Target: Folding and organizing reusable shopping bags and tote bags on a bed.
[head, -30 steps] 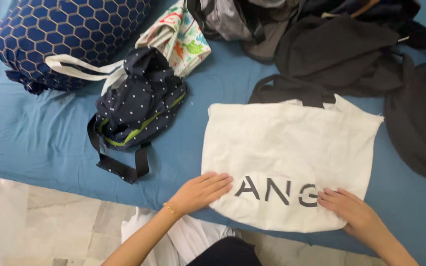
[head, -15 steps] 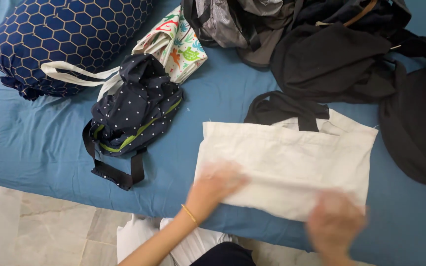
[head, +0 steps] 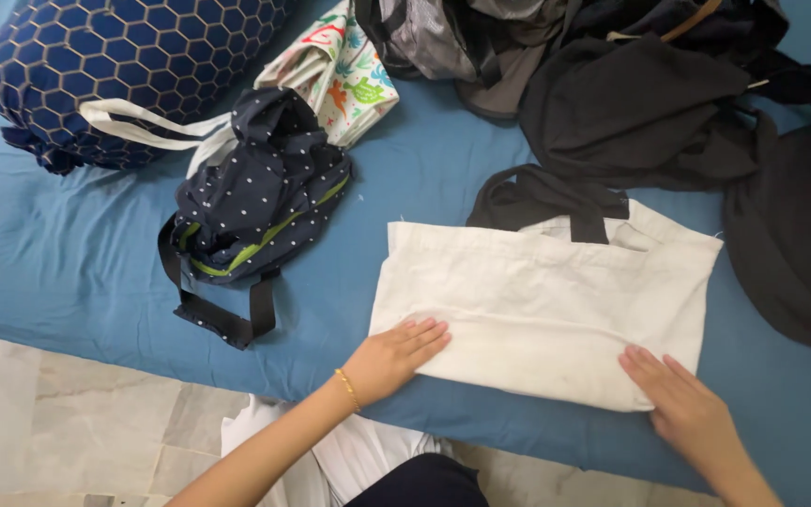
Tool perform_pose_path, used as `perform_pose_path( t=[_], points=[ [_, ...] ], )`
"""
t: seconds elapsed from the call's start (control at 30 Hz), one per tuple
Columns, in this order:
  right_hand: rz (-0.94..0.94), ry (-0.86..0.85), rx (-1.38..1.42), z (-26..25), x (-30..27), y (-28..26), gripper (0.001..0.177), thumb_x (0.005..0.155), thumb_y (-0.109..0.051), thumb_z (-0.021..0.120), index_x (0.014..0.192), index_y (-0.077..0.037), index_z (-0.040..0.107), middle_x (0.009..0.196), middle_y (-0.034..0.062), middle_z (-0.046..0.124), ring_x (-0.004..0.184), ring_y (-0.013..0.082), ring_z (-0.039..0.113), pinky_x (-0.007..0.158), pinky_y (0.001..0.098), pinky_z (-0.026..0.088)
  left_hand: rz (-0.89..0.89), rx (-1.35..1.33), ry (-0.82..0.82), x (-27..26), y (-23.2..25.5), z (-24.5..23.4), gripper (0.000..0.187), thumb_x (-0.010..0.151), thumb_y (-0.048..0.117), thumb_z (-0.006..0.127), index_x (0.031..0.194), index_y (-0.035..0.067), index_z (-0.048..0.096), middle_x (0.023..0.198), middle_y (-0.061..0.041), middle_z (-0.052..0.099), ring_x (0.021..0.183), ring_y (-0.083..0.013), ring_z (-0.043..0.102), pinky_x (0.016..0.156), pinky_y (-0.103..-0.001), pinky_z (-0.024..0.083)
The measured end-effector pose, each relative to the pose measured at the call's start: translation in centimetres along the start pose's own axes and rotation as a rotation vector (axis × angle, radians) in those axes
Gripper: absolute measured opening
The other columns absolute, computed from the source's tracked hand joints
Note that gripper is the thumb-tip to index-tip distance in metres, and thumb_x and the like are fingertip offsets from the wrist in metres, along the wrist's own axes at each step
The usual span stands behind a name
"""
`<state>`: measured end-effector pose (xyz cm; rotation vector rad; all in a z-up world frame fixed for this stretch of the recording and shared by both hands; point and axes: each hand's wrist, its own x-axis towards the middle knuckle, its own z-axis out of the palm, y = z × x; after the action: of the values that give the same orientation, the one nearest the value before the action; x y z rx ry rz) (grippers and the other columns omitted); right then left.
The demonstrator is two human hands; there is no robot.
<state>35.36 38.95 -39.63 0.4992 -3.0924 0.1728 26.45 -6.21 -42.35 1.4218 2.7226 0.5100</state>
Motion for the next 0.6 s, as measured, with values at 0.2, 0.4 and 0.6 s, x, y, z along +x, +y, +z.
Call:
perform_pose_path(
  t=[0.2, 0.4, 0.6],
  points=[
    [0.108, 0.026, 0.49, 4.4, -4.1, 4.2, 0.056, 0.072, 0.003, 0.059, 0.123, -0.018, 0.07, 0.123, 0.0049, 0.077, 0.123, 0.0292, 0.066, 0.1, 0.0323, 0.053, -0.236, -0.422, -0.175, 0.2, -2.6, -1.2, 0.039, 0.094, 0.032, 0.072, 0.133, 0.025, 0.068, 0.11, -0.01, 0.075, 0.1, -0.0276, 0.072, 0.084, -0.038, 0.056],
    [0.842, -0.156, 0.651, 2.3, -0.2, 0.6, 0.031, 0.095, -0.036, 0.069, 0.111, -0.01, 0.066, 0.072, 0.0203, 0.065, 0.072, 0.0388, 0.062, 0.066, 0.0406, 0.049, -0.461, -0.796, -0.174, 3.5, -3.2, -2.7, 0.032, 0.095, 0.033, 0.071, 0.122, 0.017, 0.065, 0.076, -0.014, 0.065, 0.069, -0.0296, 0.064, 0.067, -0.04, 0.051],
    [0.507, 0.423, -0.319, 1.2, 2.4, -10.5, 0.034, 0.09, -0.019, 0.07, 0.119, -0.004, 0.063, 0.13, 0.0165, 0.062, 0.123, 0.0374, 0.058, 0.109, 0.0539, 0.044, -0.021, 0.089, 0.198, 3.9, 0.7, -0.8, 0.043, 0.088, 0.018, 0.064, 0.131, 0.019, 0.067, 0.117, -0.008, 0.066, 0.106, -0.0248, 0.063, 0.088, -0.04, 0.048]
  ],
)
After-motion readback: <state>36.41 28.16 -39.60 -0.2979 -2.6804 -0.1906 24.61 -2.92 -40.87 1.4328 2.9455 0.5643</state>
